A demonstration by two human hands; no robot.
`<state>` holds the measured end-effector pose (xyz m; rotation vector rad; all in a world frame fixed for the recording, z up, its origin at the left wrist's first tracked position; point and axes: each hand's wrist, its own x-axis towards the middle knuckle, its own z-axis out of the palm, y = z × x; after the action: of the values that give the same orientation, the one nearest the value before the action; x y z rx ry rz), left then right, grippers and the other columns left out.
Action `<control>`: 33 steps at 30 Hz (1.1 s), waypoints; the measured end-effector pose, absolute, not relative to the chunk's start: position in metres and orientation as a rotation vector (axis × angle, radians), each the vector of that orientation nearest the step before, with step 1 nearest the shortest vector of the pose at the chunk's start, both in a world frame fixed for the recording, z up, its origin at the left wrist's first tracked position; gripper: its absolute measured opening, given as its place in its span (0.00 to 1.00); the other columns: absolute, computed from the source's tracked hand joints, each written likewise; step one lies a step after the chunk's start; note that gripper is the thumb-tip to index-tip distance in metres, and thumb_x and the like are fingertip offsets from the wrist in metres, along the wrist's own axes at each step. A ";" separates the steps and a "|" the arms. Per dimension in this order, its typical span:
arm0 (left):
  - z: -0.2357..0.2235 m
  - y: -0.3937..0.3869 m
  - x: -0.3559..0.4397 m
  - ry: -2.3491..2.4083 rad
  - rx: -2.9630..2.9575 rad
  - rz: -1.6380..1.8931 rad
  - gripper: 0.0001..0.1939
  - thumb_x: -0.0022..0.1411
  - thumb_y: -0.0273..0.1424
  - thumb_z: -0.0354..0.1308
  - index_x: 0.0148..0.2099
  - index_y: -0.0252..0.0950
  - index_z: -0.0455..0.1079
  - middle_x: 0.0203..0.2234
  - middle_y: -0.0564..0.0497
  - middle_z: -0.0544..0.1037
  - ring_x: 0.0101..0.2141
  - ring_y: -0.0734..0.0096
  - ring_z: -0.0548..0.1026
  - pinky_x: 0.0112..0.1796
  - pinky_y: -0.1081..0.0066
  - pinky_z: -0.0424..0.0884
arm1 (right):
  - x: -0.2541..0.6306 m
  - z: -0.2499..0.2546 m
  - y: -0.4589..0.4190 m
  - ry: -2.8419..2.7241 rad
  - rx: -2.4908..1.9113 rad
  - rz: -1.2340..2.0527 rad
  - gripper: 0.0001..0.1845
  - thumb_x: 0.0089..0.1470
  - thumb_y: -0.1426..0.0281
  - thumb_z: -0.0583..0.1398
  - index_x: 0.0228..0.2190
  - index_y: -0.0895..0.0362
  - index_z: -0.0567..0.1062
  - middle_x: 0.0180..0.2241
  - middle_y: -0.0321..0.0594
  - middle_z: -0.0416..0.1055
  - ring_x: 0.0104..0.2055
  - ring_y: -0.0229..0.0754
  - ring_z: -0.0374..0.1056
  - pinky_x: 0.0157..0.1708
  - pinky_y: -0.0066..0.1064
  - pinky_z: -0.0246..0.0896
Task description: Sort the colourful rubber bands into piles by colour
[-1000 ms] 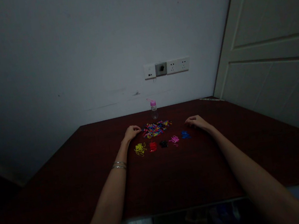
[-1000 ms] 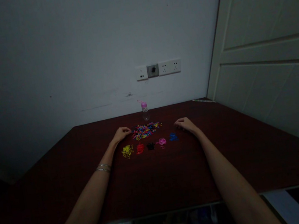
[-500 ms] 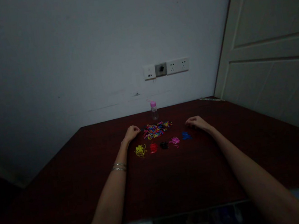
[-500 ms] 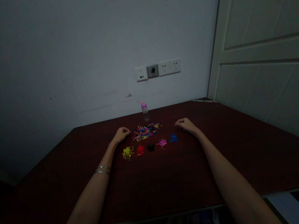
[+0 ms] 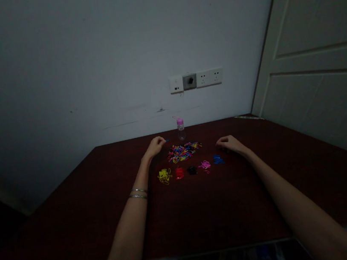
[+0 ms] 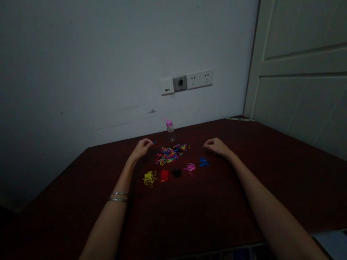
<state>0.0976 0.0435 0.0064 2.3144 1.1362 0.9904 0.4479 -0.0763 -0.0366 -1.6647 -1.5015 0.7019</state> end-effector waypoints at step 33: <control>0.024 -0.023 0.182 0.577 2.337 0.529 0.06 0.54 0.26 0.53 0.30 0.30 0.70 0.24 0.51 0.72 0.28 0.75 0.68 0.31 0.75 0.64 | 0.364 0.003 -0.085 -1.987 -1.193 0.477 0.13 0.45 0.63 0.60 0.32 0.57 0.76 0.31 0.40 0.70 0.34 0.39 0.65 0.35 0.31 0.61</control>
<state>0.1822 -0.0234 0.0239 2.3370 0.5772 0.5289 0.3638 -0.0854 0.0027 -1.1933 -1.9866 0.4771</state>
